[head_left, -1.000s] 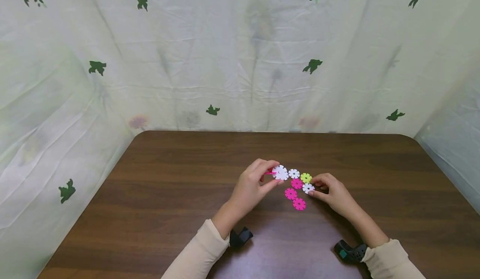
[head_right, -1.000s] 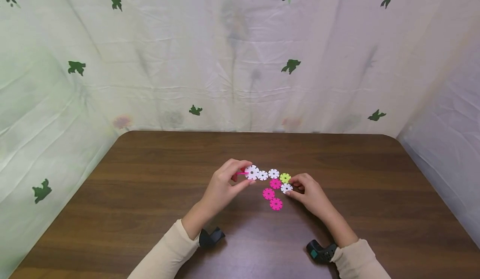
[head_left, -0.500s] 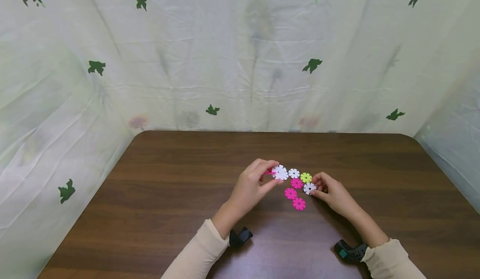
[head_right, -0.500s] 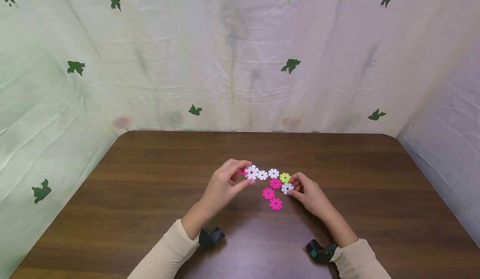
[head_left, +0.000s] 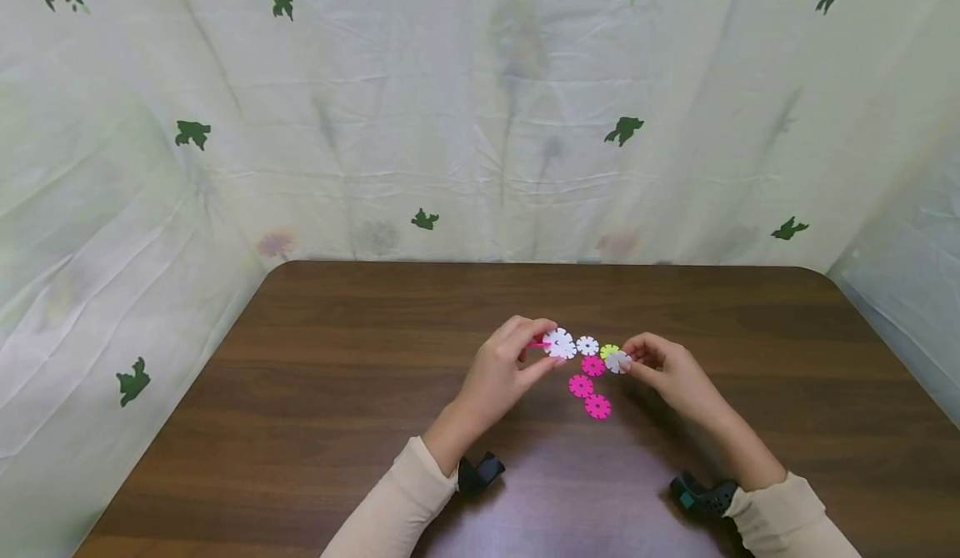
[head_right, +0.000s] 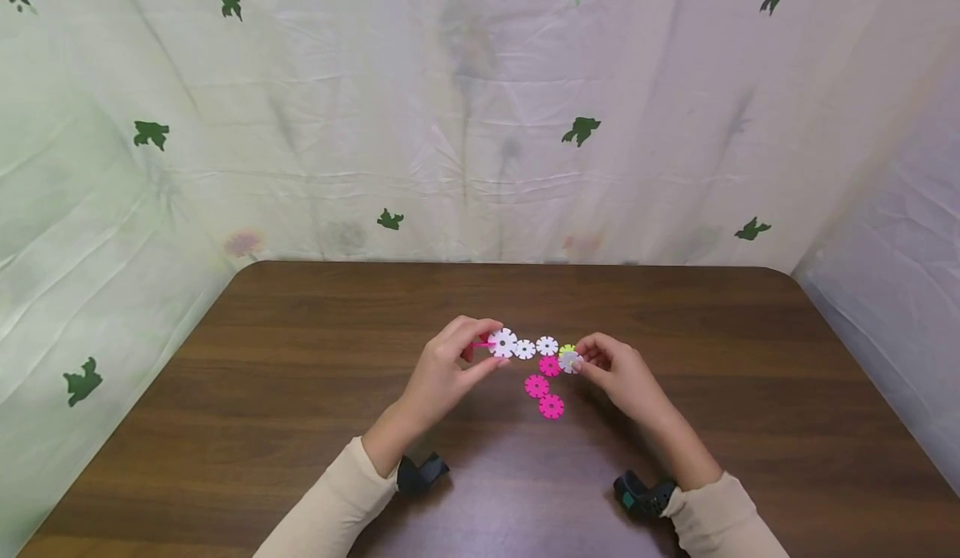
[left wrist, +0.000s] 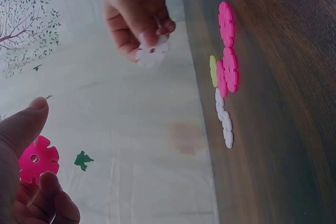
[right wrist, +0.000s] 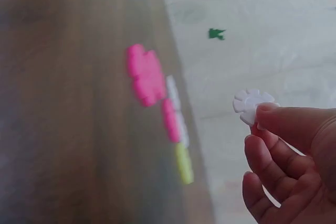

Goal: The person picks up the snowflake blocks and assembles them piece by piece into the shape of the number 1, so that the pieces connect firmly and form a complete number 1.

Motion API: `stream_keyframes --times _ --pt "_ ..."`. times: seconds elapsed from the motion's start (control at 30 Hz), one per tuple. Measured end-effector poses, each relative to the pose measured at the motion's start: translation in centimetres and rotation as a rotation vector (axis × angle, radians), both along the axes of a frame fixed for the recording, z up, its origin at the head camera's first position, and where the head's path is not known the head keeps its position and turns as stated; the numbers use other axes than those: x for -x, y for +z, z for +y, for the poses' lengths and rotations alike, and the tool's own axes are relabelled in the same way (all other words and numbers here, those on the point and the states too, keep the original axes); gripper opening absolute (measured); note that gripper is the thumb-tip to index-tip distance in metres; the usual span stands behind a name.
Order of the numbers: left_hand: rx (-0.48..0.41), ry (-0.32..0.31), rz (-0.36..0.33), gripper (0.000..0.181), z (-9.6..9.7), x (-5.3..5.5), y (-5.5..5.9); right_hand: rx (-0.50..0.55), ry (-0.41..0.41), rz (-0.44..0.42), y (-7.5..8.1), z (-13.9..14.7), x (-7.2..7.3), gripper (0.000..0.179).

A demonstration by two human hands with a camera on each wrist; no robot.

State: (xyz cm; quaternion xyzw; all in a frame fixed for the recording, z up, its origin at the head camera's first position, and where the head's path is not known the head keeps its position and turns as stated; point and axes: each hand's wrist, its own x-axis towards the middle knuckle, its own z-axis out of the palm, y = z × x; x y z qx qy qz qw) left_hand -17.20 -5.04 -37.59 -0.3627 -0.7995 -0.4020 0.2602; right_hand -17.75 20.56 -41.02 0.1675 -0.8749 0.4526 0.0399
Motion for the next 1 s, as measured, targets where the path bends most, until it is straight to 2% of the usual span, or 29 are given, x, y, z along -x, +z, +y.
stream_keyframes --times 0.23,0.57,0.73,0.87,1.0 --pt "0.004 0.001 -0.013 0.038 0.0 0.1 -0.1 0.025 0.014 0.086 2.0 -0.6 0.0 0.012" --pt "0.008 0.012 -0.021 0.039 0.1 0.0 -0.2 0.034 0.036 0.158 4.5 -2.3 -0.1 0.013" --pt "-0.001 0.017 -0.015 0.039 0.1 0.1 -0.2 0.058 0.083 0.212 6.6 -3.8 -1.1 0.014" --pt "0.007 0.021 -0.023 0.039 0.1 0.1 -0.2 0.069 0.099 0.211 8.2 -4.8 -2.1 0.013" --pt "0.014 0.024 -0.039 0.039 0.1 0.1 -0.2 0.082 0.098 0.202 8.4 -5.2 -2.4 0.013"
